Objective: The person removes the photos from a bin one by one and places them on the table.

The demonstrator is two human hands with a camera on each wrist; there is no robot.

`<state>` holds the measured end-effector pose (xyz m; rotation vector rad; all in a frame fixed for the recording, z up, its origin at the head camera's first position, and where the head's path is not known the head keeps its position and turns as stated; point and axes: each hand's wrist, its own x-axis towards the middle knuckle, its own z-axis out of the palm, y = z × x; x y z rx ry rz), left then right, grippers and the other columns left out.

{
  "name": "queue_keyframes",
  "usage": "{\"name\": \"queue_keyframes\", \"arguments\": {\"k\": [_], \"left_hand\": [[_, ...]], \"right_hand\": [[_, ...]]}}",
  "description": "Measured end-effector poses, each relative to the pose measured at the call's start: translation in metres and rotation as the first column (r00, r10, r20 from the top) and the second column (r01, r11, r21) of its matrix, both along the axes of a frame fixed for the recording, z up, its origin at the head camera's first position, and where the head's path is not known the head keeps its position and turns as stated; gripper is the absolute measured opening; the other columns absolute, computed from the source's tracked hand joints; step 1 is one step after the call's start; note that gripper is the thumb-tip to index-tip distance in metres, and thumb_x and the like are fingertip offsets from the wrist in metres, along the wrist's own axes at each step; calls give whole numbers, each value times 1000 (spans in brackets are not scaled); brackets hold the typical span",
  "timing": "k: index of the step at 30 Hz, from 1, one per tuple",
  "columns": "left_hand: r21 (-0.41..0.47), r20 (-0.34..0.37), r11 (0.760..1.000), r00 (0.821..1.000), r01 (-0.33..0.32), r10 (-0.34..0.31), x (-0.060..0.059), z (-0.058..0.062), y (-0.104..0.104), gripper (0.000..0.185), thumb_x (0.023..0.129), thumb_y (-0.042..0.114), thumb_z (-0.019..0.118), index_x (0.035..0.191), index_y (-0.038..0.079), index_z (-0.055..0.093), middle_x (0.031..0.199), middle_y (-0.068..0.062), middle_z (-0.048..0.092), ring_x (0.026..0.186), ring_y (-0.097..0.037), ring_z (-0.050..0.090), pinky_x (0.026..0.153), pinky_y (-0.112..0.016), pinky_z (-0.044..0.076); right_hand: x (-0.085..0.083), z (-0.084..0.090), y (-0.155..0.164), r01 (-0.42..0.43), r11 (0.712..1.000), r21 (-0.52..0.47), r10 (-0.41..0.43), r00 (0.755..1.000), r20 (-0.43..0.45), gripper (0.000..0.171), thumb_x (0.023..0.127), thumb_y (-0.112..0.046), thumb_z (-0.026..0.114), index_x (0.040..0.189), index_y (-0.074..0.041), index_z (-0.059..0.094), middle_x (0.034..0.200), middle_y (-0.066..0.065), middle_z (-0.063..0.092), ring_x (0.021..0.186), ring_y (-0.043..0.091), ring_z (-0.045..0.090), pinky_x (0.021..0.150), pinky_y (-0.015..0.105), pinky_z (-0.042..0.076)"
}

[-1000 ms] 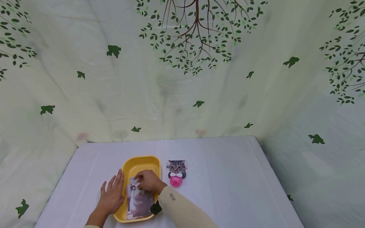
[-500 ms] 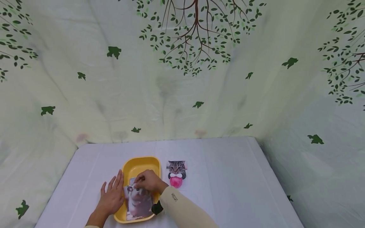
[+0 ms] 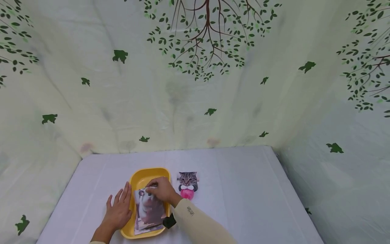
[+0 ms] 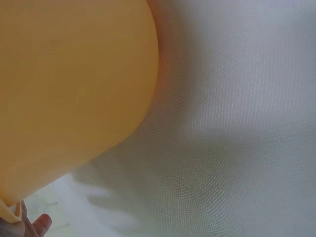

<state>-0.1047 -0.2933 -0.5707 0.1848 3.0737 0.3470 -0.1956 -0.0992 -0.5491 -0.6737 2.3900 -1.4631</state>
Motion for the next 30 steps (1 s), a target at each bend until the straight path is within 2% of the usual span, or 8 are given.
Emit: {"name": "queue_keyframes", "arguments": {"k": [6,11,13,17,20,24,27,30], "left_hand": [[8,10,1000,1000,-9,9,-1,4,0,89,78,11,60,149,-7,11,159,-20,3,134,-48,19,103,-71,6],[13,30,1000,999,-13,13,-2,4,2,89,79,11,59,150,-6,8,159,-20,2,134,-48,18,104,-71,5],[12,26,1000,1000,-13,13,-2,3,2,89,79,11,58,150,-6,7,160,-20,1,134,-48,18,104,-71,4],[3,-10,1000,1000,-5,6,-3,2,2,88,78,9,58,150,-6,9,159,-20,4,134,-47,20,103,-71,7],[2,-3,1000,1000,-3,3,-3,2,2,89,78,9,58,150,-6,7,159,-19,3,134,-47,19,103,-72,7],[11,14,1000,1000,-1,1,-3,2,3,91,79,10,58,150,-5,5,160,-19,0,134,-47,17,103,-72,5],[5,0,1000,1000,3,-3,-2,0,2,92,79,10,59,151,-6,5,160,-18,-1,133,-47,19,103,-72,6],[-11,-8,1000,1000,7,-7,-2,-1,1,93,79,11,59,151,-4,2,161,-17,-4,133,-47,19,102,-72,7]], "right_hand": [[-18,16,17,77,985,-156,-77,997,3,13,86,-17,71,94,-8,77,91,-4,72,83,1,60,70,18,49],[-35,34,35,142,959,-247,-150,989,-13,15,85,-17,73,93,-6,77,94,1,73,89,5,63,75,20,50],[-41,40,45,167,944,-284,-171,985,11,15,84,-16,74,93,-5,77,93,3,74,86,6,63,73,21,50],[-52,45,70,209,930,-301,-212,977,20,15,84,-16,74,93,-5,77,93,4,74,87,8,64,74,24,51],[-58,47,92,240,928,-285,-243,970,25,15,84,-16,74,94,-5,76,94,5,73,88,10,64,77,26,51],[-65,44,124,277,922,-271,-280,960,31,15,84,-15,74,95,-5,76,94,7,72,81,12,63,70,26,51],[-69,40,147,303,917,-258,-304,952,35,16,83,-15,74,95,-4,76,94,8,71,78,13,62,65,27,50],[-72,34,169,330,915,-235,-330,943,40,16,84,-15,74,96,-4,75,95,9,71,79,15,63,68,29,52]]}}
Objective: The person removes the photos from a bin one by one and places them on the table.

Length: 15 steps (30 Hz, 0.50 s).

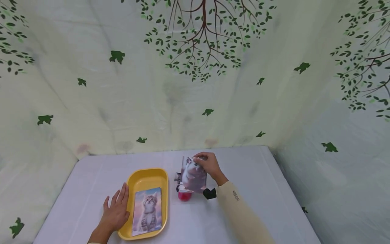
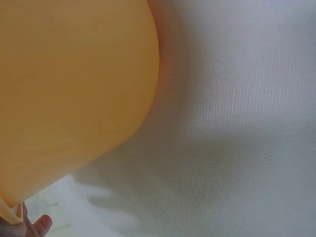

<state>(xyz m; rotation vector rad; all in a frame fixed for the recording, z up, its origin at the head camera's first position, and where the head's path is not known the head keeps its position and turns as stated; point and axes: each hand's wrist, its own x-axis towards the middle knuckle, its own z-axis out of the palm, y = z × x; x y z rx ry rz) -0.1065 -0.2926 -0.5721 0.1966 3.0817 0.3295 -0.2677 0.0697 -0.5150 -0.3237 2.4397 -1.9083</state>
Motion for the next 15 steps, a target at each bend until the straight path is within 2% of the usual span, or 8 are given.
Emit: {"name": "queue_keyframes", "arguments": {"k": [8,11,15], "left_hand": [[7,9,1000,1000,3,-3,0,1,-1,94,80,12,59,152,-3,0,161,-17,-4,134,-46,18,102,-72,7],[10,19,1000,1000,-3,2,0,1,0,93,80,11,58,151,-3,0,161,-17,-3,134,-47,18,103,-72,6],[12,26,1000,1000,-7,7,0,1,0,93,80,11,57,151,-4,0,161,-18,-3,133,-47,18,102,-72,5]], "right_hand": [[-4,-26,43,81,993,84,-88,994,72,13,85,-15,73,94,-7,76,101,7,70,94,21,63,84,40,52],[-3,-36,52,86,989,116,-97,991,88,13,85,-14,72,94,-5,76,102,8,71,99,24,62,87,43,50],[-3,-51,59,75,987,144,-92,989,118,12,85,-13,72,93,-5,76,100,8,71,99,23,62,86,42,50]]}}
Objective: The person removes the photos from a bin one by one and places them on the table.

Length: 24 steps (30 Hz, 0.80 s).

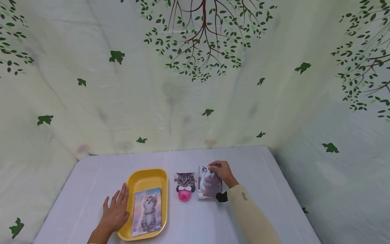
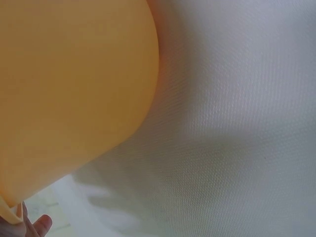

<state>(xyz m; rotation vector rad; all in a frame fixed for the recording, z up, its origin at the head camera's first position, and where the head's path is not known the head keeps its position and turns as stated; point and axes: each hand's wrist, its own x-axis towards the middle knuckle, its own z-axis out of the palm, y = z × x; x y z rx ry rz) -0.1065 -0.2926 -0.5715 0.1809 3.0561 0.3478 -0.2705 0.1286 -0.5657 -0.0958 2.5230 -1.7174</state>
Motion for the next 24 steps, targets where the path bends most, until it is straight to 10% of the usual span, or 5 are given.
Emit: {"name": "queue_keyframes", "arguments": {"k": [24], "left_hand": [[-2,-44,1000,999,23,-23,1,-3,-3,93,80,11,58,152,-2,1,161,-15,-5,133,-46,19,101,-72,7]], "right_hand": [[6,-30,1,-5,989,149,5,1000,-3,19,84,-7,71,102,0,72,99,11,70,93,27,65,76,39,54]]}}
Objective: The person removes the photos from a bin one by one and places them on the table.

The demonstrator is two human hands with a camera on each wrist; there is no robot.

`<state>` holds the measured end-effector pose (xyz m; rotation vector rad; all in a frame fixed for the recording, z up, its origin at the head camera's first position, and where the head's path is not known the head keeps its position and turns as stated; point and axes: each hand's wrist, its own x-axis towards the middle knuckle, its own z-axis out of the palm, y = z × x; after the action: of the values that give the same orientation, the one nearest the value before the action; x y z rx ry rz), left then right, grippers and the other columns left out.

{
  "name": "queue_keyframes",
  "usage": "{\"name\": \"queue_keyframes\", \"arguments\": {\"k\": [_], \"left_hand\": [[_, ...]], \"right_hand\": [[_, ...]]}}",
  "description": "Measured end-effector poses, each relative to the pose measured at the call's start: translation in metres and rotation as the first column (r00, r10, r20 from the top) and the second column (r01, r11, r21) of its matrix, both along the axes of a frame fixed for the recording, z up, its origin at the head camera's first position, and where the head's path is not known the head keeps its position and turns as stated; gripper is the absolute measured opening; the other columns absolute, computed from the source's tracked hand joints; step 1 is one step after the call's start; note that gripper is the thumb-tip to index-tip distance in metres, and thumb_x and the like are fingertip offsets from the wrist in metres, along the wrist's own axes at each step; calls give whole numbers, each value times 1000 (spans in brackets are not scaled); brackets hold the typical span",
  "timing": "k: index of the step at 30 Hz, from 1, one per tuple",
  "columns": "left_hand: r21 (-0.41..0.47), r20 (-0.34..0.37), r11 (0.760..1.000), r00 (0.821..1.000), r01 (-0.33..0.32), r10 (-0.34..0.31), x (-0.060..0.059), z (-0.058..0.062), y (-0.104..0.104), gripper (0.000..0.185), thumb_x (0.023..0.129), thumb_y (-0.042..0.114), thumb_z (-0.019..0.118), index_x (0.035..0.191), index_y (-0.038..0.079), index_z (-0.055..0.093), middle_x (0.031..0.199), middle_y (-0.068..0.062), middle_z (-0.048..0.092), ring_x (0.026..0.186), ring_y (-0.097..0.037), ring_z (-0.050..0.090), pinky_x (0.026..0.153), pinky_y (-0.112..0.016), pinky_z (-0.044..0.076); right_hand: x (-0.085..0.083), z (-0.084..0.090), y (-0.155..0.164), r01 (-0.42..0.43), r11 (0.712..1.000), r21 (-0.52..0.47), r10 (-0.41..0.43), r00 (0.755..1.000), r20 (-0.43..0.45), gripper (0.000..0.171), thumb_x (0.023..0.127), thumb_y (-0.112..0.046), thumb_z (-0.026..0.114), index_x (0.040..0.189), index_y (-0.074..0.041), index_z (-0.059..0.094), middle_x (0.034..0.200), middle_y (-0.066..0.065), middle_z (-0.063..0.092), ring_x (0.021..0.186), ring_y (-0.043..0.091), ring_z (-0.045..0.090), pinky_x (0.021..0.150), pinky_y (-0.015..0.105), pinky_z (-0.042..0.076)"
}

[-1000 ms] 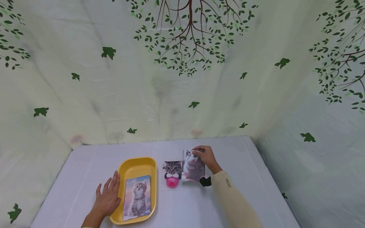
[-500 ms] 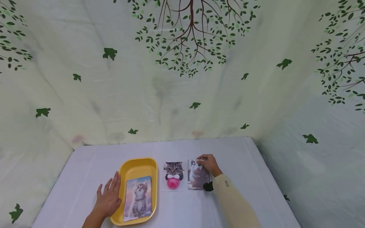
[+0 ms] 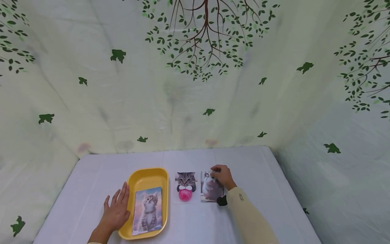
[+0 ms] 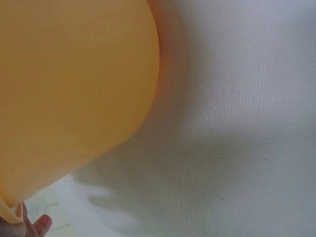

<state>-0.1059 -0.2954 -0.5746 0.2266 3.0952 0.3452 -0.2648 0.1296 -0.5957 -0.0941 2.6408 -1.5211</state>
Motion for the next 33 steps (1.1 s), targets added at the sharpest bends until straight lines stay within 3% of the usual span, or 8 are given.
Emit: {"name": "queue_keyframes", "arguments": {"k": [4,8,13,17,21,25,29,33], "left_hand": [[2,10,1000,1000,-8,8,0,0,0,93,79,11,57,152,-2,1,161,-16,-5,133,-46,19,102,-72,7],[-6,19,1000,1000,-18,19,0,1,1,92,79,11,57,151,-3,2,161,-16,-4,133,-47,19,102,-73,7],[-2,42,1000,999,-28,28,0,5,3,90,78,10,58,150,-5,7,160,-18,0,134,-47,19,103,-72,7],[0,70,999,997,-34,34,0,6,4,90,79,11,58,150,-6,6,160,-18,0,134,-48,17,103,-72,5],[-8,61,999,997,-40,41,-1,6,4,91,79,11,59,150,-5,5,160,-18,-1,133,-48,17,103,-72,4],[-13,49,999,998,-40,41,0,6,3,91,78,11,59,150,-6,5,160,-19,0,133,-48,17,103,-72,5],[6,71,999,997,-43,42,0,7,4,90,79,10,58,150,-6,5,160,-18,-2,134,-48,16,103,-72,3],[3,61,999,997,-41,40,0,6,5,90,79,11,59,150,-5,6,160,-19,0,134,-48,17,103,-72,4]], "right_hand": [[4,6,-6,4,1000,8,-4,999,-33,18,86,-5,68,103,1,71,107,16,68,98,32,64,77,44,54],[8,14,-19,-5,1000,15,6,995,-103,15,87,-7,67,101,-2,71,116,18,64,110,37,57,90,52,47],[11,30,-53,-158,987,0,155,971,-182,14,89,-12,66,101,-5,71,109,11,67,107,33,59,94,52,46],[19,57,-91,-316,949,5,312,933,-178,17,90,-14,66,103,-5,71,101,5,69,98,24,63,89,42,50],[30,75,-129,-438,899,23,438,892,-110,22,90,-22,66,104,-7,71,96,-5,69,90,9,61,84,26,51],[41,74,-160,-528,848,49,530,844,-83,25,90,-27,67,106,-8,71,96,-10,68,89,2,57,87,24,49],[51,67,-185,-590,802,97,597,798,-81,24,90,-26,66,108,-10,71,100,-10,69,95,7,61,92,26,48],[59,64,-205,-628,770,111,634,773,-28,25,90,-23,68,110,-11,71,105,-6,70,102,12,62,93,25,48]]}}
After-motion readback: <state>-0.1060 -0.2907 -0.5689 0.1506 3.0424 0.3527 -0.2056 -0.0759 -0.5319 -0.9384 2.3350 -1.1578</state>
